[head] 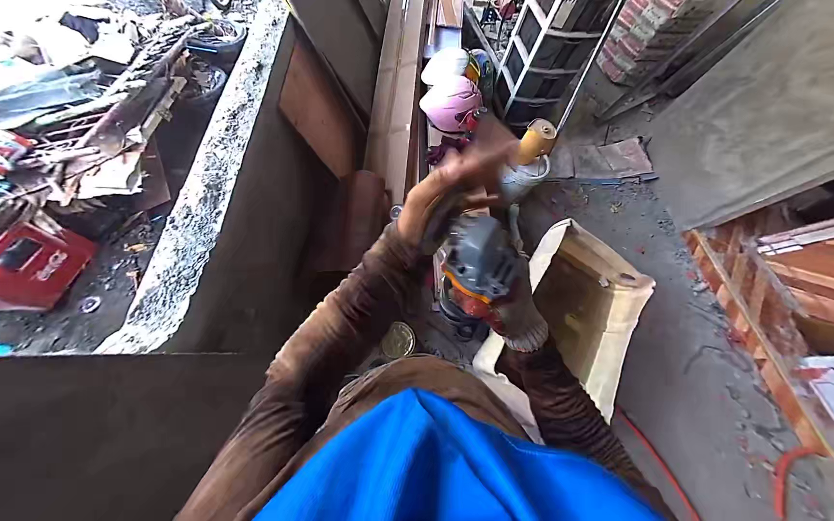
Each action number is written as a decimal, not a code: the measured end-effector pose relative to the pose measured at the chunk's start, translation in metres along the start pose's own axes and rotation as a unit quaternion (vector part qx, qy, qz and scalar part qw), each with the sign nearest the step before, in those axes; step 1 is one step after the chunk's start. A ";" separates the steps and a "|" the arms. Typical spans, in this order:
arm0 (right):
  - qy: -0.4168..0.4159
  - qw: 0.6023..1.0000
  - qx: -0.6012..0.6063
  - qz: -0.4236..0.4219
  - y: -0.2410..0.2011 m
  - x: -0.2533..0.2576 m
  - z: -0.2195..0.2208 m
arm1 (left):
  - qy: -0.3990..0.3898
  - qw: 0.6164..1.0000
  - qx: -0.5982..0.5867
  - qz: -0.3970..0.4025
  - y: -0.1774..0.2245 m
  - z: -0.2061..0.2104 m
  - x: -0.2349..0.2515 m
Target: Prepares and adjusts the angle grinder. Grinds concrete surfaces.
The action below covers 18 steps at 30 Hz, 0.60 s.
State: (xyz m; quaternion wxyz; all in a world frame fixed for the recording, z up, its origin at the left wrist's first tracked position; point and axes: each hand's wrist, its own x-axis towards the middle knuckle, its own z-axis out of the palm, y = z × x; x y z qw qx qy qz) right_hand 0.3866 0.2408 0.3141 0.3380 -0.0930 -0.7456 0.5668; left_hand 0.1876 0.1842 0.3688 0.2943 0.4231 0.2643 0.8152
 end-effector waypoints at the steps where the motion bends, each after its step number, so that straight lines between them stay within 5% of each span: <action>1: 0.000 1.000 0.023 0.015 0.003 -0.005 0.005 | -0.088 0.996 0.011 -0.024 -0.005 0.003 0.002; 9: 0.046 0.981 -0.185 -0.034 -0.012 0.007 -0.011 | -0.182 0.971 -0.120 -0.101 -0.022 0.009 0.022; 14: 0.043 0.976 -0.204 -0.057 -0.027 -0.007 -0.037 | -0.178 0.981 0.043 -0.063 -0.002 -0.024 0.034; 16: 0.018 0.978 -0.201 -0.055 -0.028 -0.010 -0.042 | -0.174 0.982 0.030 -0.063 -0.001 -0.002 0.027; 18: 0.003 0.984 -0.170 -0.046 -0.021 -0.015 -0.040 | -0.252 0.959 -0.077 -0.107 -0.019 0.031 0.019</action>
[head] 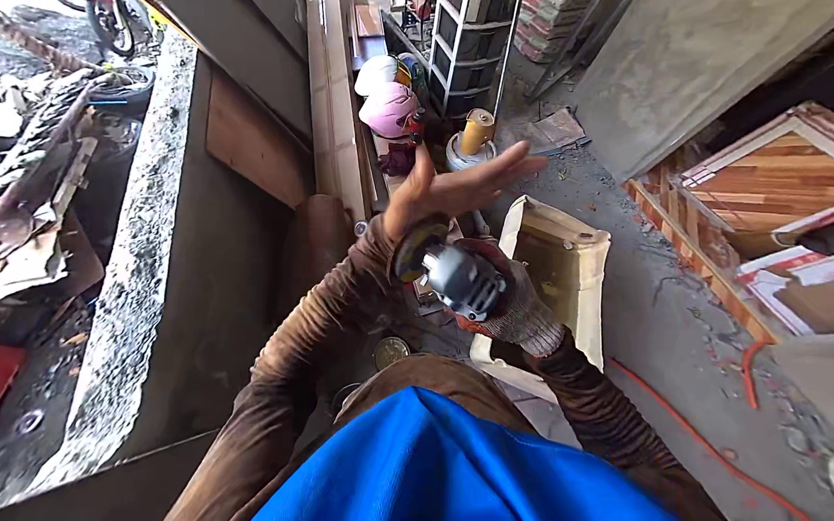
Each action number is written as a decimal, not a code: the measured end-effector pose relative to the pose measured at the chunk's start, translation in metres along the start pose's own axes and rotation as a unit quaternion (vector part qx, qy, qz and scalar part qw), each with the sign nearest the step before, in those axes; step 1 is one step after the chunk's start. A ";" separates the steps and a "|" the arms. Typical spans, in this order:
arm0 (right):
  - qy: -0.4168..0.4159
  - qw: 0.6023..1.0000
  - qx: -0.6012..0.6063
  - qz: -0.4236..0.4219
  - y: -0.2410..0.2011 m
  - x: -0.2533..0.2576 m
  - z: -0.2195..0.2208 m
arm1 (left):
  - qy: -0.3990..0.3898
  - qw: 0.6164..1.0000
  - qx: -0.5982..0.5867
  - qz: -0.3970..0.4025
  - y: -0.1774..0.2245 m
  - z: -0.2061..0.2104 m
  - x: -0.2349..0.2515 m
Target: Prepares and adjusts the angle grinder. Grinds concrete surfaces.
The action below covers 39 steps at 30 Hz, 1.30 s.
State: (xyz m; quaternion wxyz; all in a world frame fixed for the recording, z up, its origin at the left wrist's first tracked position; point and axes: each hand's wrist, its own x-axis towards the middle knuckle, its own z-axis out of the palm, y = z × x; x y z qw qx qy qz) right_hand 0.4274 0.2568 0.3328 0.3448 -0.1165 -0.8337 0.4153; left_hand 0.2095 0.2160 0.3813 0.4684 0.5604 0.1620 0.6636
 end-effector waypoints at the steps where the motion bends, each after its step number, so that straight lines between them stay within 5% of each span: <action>1: -0.004 1.000 0.003 -0.001 0.001 -0.004 0.001 | -0.041 0.998 -0.040 -0.012 -0.007 0.008 0.004; 5: -0.016 0.999 -0.033 0.010 -0.014 -0.012 -0.010 | -0.045 0.996 -0.028 -0.078 0.004 0.031 0.017; 9: -0.017 0.991 0.099 0.092 -0.072 -0.018 -0.032 | -0.122 0.988 -0.072 -0.062 -0.013 0.023 0.046; 11: -0.002 0.995 0.037 0.090 -0.096 -0.013 -0.040 | -0.118 0.990 -0.057 -0.052 -0.006 0.026 0.051; 14: 0.066 0.995 -0.079 0.009 -0.038 -0.018 -0.035 | -0.083 0.995 0.001 -0.054 0.004 0.015 0.060; 18: 0.098 0.978 -0.181 0.029 -0.013 -0.035 -0.040 | -0.010 0.995 0.020 -0.097 -0.001 0.020 0.031; 21: 0.085 0.986 -0.139 0.026 -0.010 -0.037 -0.038 | -0.134 0.987 -0.066 -0.058 -0.018 0.044 0.029; 24: 0.103 0.970 -0.219 -0.012 -0.009 -0.036 -0.036 | -0.165 0.983 -0.081 -0.003 -0.018 0.044 0.037; 31: 0.114 0.869 -0.445 -0.185 0.002 -0.025 -0.046 | -0.106 0.964 0.241 -0.023 0.031 0.007 -0.018; 39: 0.052 0.830 -0.507 -0.226 0.009 -0.015 -0.047 | -0.004 0.899 0.437 0.026 0.014 0.026 -0.056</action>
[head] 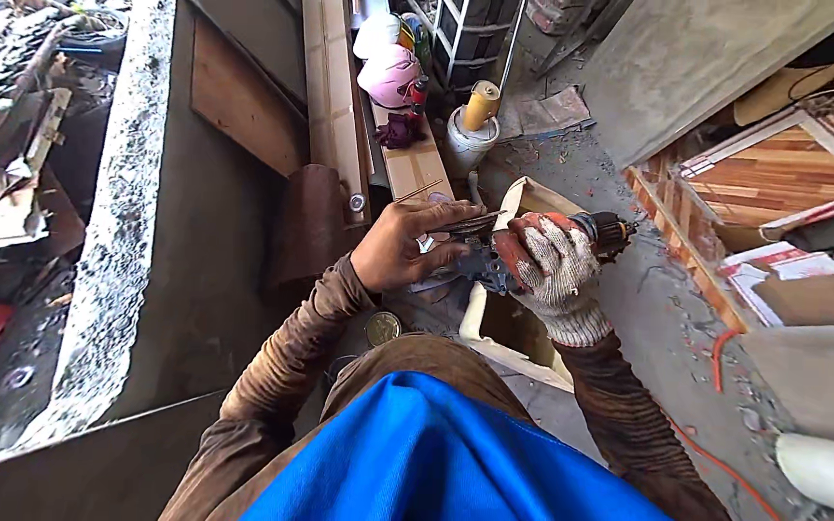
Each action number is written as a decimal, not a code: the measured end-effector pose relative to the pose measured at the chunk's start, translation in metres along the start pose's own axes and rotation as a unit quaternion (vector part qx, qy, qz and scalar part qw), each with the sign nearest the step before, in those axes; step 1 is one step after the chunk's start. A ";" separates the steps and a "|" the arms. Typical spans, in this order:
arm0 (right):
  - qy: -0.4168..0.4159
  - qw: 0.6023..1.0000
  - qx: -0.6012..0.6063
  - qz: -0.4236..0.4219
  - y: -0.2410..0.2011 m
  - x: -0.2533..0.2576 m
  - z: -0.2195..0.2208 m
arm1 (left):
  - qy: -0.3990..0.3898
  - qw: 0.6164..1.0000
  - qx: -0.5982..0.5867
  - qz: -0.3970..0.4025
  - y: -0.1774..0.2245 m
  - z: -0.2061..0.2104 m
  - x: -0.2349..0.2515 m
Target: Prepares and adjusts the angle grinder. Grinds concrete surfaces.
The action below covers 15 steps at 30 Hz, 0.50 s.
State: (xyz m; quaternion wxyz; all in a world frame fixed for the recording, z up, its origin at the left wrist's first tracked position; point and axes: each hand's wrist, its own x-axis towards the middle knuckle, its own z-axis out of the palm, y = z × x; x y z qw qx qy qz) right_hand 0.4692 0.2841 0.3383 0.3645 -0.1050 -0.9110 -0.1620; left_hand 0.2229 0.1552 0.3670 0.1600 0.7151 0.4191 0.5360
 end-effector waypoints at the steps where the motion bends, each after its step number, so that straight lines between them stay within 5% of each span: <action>1: -0.002 1.000 0.000 -0.003 -0.001 0.001 0.001 | 0.008 1.000 0.010 -0.002 -0.001 0.001 -0.002; 9: 0.025 0.999 0.046 -0.011 -0.007 0.002 0.009 | 0.034 0.999 0.004 -0.025 0.000 0.004 -0.020; 15: -0.078 0.994 0.076 0.016 -0.014 0.010 -0.001 | 0.062 0.995 0.004 -0.077 -0.005 0.005 -0.024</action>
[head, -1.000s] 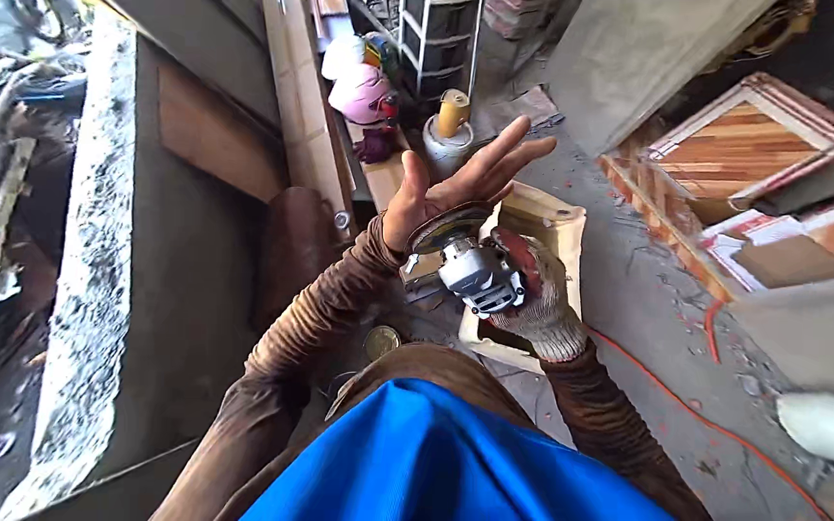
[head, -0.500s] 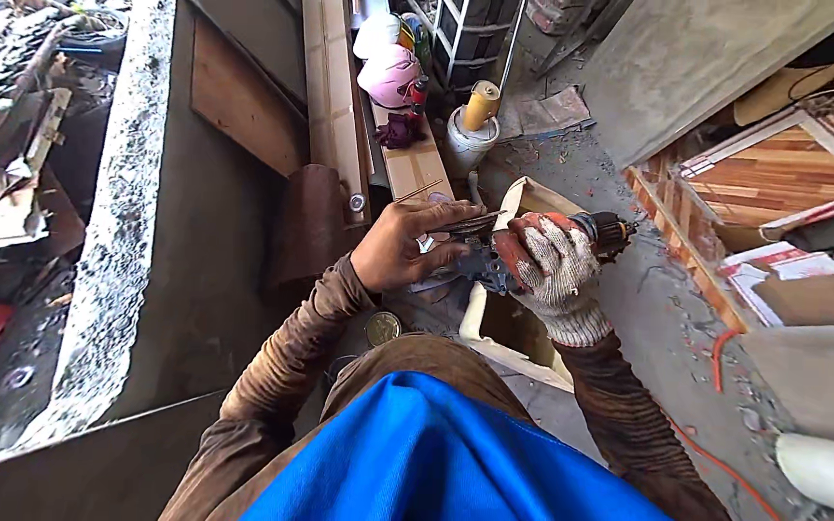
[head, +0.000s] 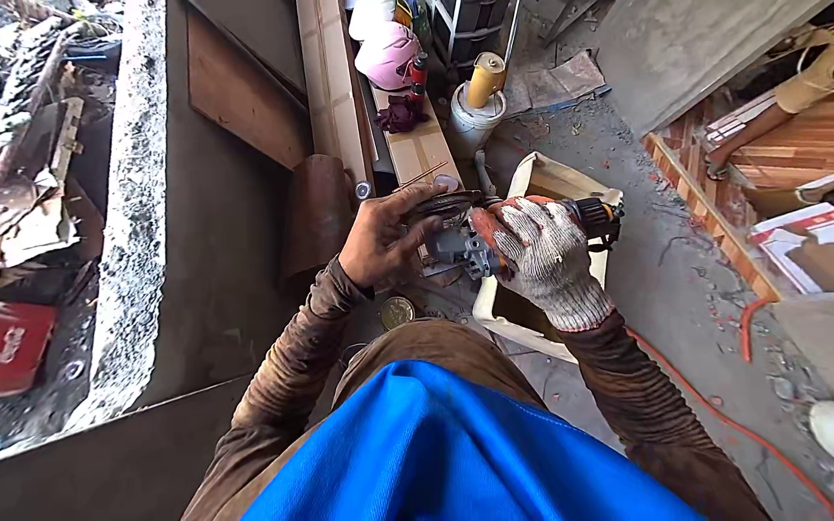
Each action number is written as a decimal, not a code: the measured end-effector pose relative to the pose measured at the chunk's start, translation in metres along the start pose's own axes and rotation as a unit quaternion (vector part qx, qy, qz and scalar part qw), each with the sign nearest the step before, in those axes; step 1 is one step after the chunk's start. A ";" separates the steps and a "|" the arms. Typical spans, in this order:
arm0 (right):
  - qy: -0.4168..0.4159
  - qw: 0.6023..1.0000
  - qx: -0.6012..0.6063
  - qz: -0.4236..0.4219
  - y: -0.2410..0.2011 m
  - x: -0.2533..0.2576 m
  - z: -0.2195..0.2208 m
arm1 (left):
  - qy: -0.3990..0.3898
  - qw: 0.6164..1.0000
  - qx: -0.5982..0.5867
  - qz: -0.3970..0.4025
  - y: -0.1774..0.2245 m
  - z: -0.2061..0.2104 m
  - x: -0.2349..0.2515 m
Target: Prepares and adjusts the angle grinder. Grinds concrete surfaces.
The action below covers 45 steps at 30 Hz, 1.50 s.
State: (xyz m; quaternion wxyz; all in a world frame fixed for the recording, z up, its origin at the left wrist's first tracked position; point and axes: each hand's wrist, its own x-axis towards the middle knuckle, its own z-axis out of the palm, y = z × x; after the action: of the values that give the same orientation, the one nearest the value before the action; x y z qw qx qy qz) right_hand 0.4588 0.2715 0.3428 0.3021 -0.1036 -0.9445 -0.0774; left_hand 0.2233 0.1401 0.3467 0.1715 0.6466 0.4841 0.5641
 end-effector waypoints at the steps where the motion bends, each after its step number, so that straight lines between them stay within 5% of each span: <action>1: -0.017 1.000 0.011 0.006 -0.002 0.001 -0.001 | 0.010 1.000 0.007 -0.012 -0.001 0.000 -0.001; 10: -0.127 0.989 0.063 0.051 -0.018 0.008 -0.011 | 0.065 0.993 0.001 -0.098 -0.010 0.005 -0.019; 35: -0.122 0.990 0.067 0.031 -0.033 -0.004 -0.002 | 0.025 0.979 -0.155 -0.129 -0.005 -0.004 -0.057; 45: -0.148 0.955 0.166 0.195 -0.037 -0.025 0.001 | 0.070 0.996 0.027 -0.049 -0.001 0.002 -0.061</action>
State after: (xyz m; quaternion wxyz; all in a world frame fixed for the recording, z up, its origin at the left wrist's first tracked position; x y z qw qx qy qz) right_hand 0.4692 0.2322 0.3238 0.1813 -0.2440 -0.9396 0.1569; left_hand 0.2305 0.0914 0.3110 0.1471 0.5858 0.5411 0.5852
